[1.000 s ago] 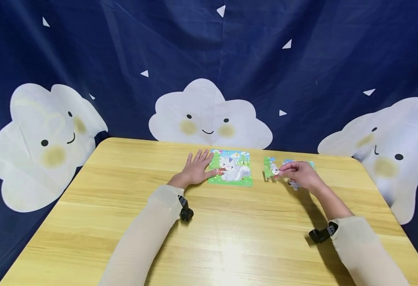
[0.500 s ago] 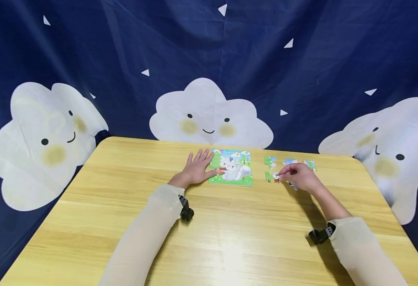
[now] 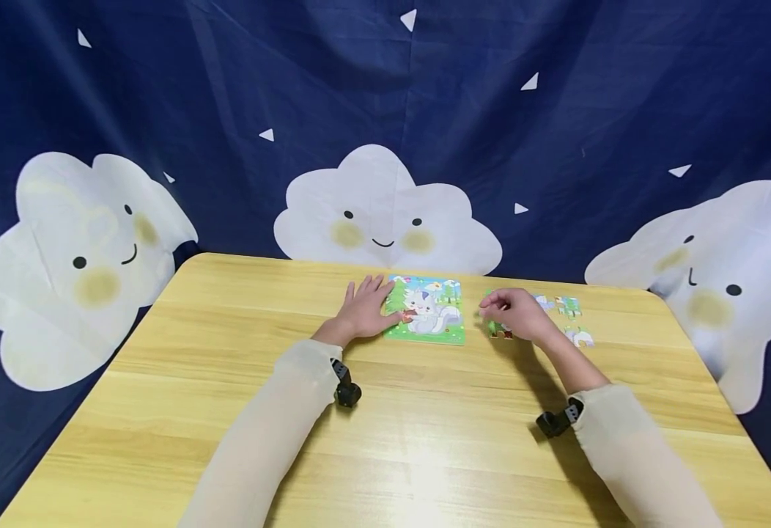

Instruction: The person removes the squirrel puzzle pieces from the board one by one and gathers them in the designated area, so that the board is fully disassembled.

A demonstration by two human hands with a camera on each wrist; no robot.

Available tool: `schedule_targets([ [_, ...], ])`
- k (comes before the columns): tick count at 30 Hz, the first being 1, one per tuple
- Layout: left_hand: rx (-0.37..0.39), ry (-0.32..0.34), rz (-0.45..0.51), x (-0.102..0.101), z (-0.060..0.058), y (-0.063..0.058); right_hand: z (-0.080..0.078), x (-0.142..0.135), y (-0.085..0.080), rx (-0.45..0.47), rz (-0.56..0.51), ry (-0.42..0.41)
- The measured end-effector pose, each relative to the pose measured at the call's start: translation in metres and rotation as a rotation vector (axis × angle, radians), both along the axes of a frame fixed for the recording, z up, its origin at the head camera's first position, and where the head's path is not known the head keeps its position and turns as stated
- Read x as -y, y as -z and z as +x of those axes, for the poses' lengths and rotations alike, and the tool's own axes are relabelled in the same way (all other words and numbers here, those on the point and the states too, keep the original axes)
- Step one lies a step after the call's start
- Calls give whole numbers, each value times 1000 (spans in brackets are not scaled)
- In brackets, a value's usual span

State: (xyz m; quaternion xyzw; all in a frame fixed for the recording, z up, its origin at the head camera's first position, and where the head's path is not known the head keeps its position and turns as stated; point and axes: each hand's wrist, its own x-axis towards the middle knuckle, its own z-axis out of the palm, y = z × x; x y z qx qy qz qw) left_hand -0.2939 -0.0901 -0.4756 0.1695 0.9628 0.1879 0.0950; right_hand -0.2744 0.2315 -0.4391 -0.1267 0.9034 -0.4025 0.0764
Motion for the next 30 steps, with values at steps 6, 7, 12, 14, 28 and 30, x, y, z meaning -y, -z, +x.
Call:
schedule_targets([
  [6, -88, 35, 38, -15, 1, -7, -5, 28, 3, 29, 2, -23],
  [7, -93, 66, 40, -18, 1, -9, -6, 32, 4, 34, 0, -27],
  [12, -71, 216, -14, -33, 6, -11, -11, 51, 13, 47, -3, -64],
  [14, -54, 247, -54, -36, 8, -9, -12, 57, 16, 50, 16, -75],
  [28, -14, 271, -145, -39, 12, -3, -14, 67, 19, 50, 137, -3],
  [30, -11, 271, -148, -39, 12, -2, -14, 69, 18, 62, 144, 0],
])
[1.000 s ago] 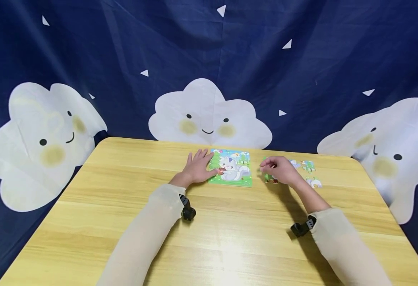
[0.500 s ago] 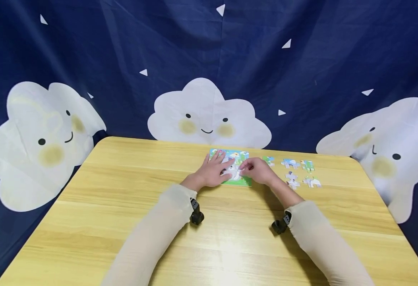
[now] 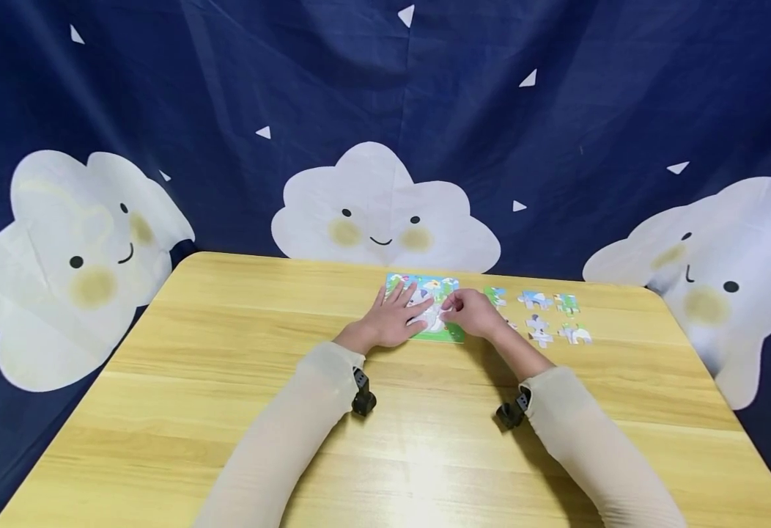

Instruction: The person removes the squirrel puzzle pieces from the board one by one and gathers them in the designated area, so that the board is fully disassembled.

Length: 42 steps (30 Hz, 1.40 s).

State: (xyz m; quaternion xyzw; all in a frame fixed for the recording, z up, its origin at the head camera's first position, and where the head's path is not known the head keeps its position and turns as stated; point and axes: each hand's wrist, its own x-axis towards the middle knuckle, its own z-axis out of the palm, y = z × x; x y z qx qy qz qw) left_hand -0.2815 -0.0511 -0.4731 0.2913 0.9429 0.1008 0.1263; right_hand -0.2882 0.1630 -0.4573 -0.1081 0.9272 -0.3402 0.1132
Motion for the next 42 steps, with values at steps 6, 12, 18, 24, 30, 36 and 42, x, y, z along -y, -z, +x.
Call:
schedule_targets([
  [6, 14, -6, 8, -1, 1, 1, 1, 1, -1, 45, -10, 12],
  [12, 14, -12, 8, -2, 1, -1, 0, 0, -3, 49, -40, 12],
  [18, 27, -10, 27, -2, 2, -3, -1, -5, -3, 50, -77, 9],
  [24, 45, -26, 36, -2, -3, 7, 1, -11, -6, 40, -181, -45],
  [30, 36, -30, 24, -2, -2, 3, 3, -14, -9, 28, -214, -80],
  [36, 34, -28, 15, -1, 0, 2, 3, -16, -8, 36, -210, -83],
  [42, 19, -23, 23, -1, 0, 1, 2, -20, -8, 11, -234, -30],
])
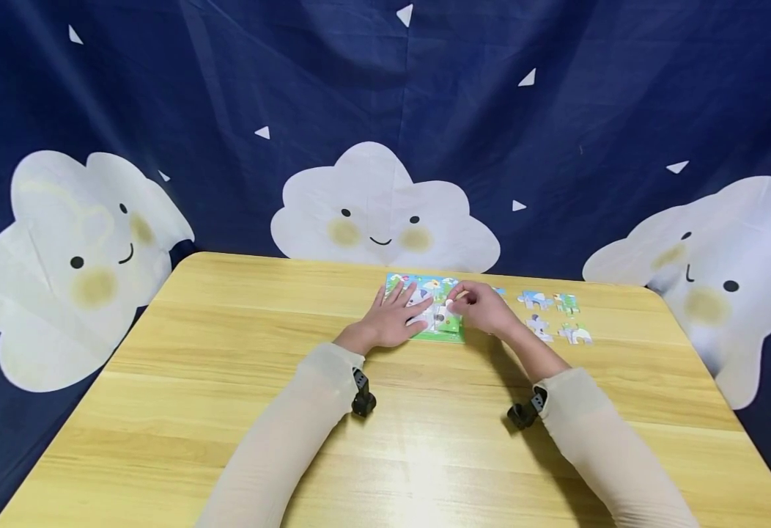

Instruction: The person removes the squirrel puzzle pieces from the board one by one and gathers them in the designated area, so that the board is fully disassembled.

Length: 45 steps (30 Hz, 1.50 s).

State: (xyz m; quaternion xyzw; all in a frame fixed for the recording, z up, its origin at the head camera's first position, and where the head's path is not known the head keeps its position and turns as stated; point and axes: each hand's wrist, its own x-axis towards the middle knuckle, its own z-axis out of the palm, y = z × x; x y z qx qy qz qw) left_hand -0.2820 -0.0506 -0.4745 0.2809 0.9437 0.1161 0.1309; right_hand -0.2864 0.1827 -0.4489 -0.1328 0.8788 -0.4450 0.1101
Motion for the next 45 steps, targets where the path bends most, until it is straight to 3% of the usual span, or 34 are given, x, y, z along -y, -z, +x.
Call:
schedule_targets([
  [10, 17, -3, 17, 1, 0, 1, 8, -32, -18, 139, -51, -12],
  [24, 27, -6, 38, 1, 1, 0, 25, -116, -36, 245, -121, -67],
  [39, 35, -21, 34, -1, -8, 13, 47, -206, -22, 245, -141, -116],
  [45, 48, -26, 38, -1, -8, 13, 55, -232, -11, 281, -110, -79],
])
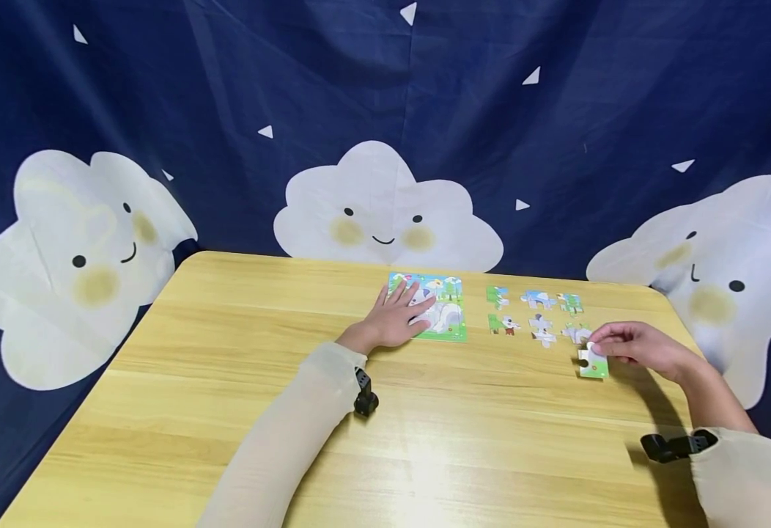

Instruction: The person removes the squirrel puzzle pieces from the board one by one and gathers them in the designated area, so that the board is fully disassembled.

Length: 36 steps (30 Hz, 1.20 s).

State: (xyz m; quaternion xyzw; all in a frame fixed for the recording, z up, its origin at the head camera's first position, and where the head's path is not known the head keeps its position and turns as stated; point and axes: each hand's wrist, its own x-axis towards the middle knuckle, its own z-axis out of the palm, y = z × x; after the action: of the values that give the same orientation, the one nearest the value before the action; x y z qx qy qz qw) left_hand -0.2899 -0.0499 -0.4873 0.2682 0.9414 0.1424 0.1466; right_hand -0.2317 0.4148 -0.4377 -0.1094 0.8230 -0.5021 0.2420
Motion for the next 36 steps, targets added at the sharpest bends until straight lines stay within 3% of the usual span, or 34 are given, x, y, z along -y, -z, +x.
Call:
schedule_targets([
  [8, -4, 4, 9, 0, 1, 1, 1, -13, 12, -19, 46, 20],
  [19, -29, 12, 0, -1, 2, 0, 2, -13, 14, -42, 129, 73],
  [27, -13, 3, 15, -2, -1, 4, 3, -9, 10, -63, 151, 69],
  [32, -7, 1, 54, 0, 2, -4, 1, 7, 0, -89, 165, 67],
  [36, -14, -23, 138, 2, 4, -11, -3, 30, -10, -108, 165, 43],
])
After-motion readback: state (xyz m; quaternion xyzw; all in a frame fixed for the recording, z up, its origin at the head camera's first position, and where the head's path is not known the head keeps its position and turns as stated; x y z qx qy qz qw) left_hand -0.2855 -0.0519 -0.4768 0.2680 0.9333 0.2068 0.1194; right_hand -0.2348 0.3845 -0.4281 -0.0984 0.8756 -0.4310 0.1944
